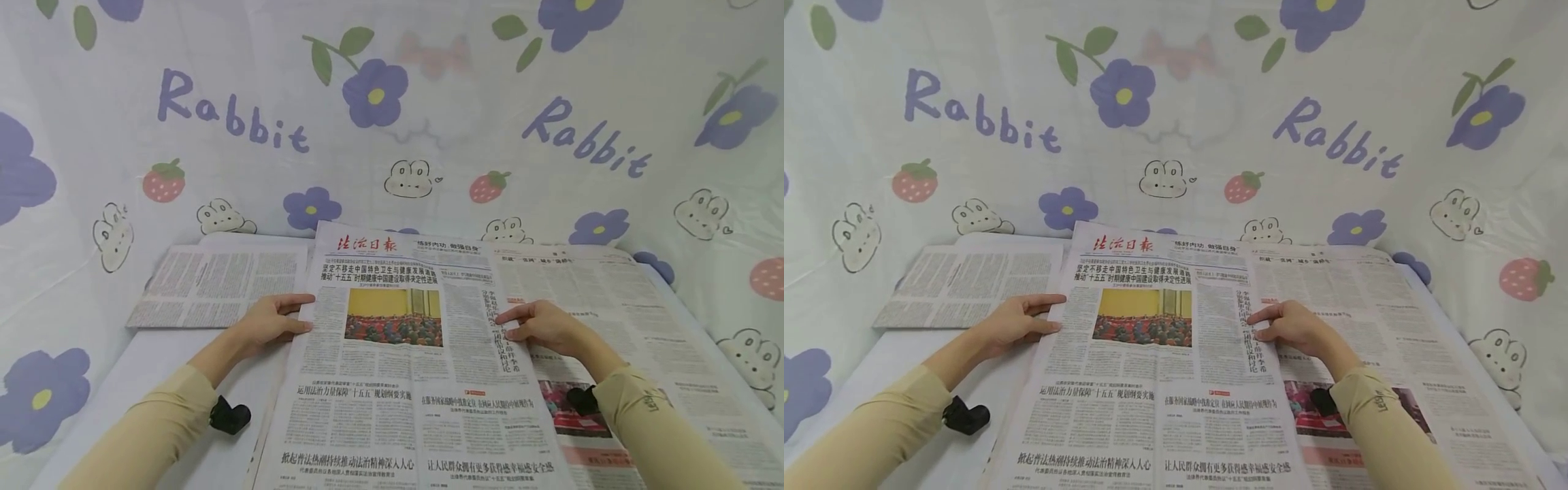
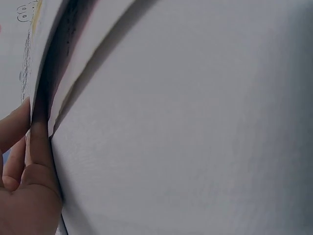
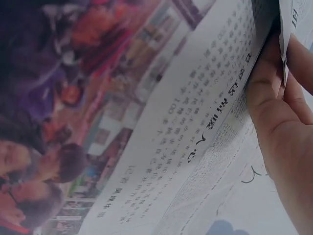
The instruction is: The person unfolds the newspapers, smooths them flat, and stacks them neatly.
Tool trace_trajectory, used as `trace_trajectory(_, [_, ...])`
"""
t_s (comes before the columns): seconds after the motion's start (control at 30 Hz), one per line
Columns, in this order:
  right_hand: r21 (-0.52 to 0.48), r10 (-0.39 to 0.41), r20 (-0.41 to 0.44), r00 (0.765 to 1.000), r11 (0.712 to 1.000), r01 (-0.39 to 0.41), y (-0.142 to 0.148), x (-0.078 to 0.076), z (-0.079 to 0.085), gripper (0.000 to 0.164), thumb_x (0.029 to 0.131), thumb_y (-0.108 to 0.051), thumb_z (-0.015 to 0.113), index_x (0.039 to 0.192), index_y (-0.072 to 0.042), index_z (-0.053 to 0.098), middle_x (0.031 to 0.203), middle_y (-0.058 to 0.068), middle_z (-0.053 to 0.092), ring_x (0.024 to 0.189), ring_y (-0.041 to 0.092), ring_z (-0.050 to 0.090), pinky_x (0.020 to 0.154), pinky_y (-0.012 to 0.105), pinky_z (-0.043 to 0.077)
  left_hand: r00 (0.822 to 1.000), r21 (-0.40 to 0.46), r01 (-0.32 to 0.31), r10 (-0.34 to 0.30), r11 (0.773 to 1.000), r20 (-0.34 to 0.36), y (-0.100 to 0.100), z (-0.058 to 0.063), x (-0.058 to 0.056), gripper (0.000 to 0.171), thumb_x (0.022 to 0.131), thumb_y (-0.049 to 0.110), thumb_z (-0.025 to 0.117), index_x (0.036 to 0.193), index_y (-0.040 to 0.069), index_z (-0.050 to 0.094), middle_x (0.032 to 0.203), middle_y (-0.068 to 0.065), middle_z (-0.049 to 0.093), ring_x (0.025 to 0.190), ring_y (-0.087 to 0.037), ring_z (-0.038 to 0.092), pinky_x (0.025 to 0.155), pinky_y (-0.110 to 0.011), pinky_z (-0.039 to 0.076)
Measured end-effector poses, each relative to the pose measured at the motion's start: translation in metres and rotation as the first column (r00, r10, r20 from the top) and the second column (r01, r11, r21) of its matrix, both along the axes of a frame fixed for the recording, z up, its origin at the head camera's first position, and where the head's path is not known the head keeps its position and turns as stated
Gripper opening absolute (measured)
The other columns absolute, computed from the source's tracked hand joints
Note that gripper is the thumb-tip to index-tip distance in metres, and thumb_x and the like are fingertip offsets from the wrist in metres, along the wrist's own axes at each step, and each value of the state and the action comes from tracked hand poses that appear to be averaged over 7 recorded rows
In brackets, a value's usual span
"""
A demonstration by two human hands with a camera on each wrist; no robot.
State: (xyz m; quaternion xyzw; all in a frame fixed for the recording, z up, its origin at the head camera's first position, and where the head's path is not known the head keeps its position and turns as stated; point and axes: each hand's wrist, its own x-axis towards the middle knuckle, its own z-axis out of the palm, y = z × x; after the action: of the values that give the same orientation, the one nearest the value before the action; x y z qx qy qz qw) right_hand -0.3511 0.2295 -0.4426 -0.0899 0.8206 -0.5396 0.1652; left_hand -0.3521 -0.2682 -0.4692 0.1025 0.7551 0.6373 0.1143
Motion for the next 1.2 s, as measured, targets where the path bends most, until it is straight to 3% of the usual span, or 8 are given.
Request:
trace_trajectory(0.87, [-0.053,-0.020,0.030,0.999,0.998,0.022,0.0024,0.0033,-0.0002,0.040,0.090,0.003,0.068,0.128,0.012,0.058,0.132,0.024,0.054,0.099,0.029,0.065,0.081,0.040,0.054,0.998,0.060,-0.003,-0.001,0.998,0.061,-0.0001,-0.0015,-0.0018,0.065,0.086,-0.004,0.073,0.144,0.001,0.046,0.138,-0.020,0.053,0.100,-0.022,0.065,0.080,-0.033,0.055])
trace_trajectory(1.2, [-0.061,-0.032,0.031,0.999,0.998,0.034,0.0023,0.0033,-0.0002,0.040,0.090,0.003,0.068,0.128,0.011,0.058,0.133,0.024,0.053,0.099,0.028,0.065,0.080,0.039,0.054,0.999,0.056,0.006,-0.009,0.998,0.049,-0.0001,0.0005,-0.0019,0.066,0.086,-0.004,0.073,0.145,0.000,0.044,0.138,-0.022,0.051,0.100,-0.022,0.066,0.080,-0.032,0.055])
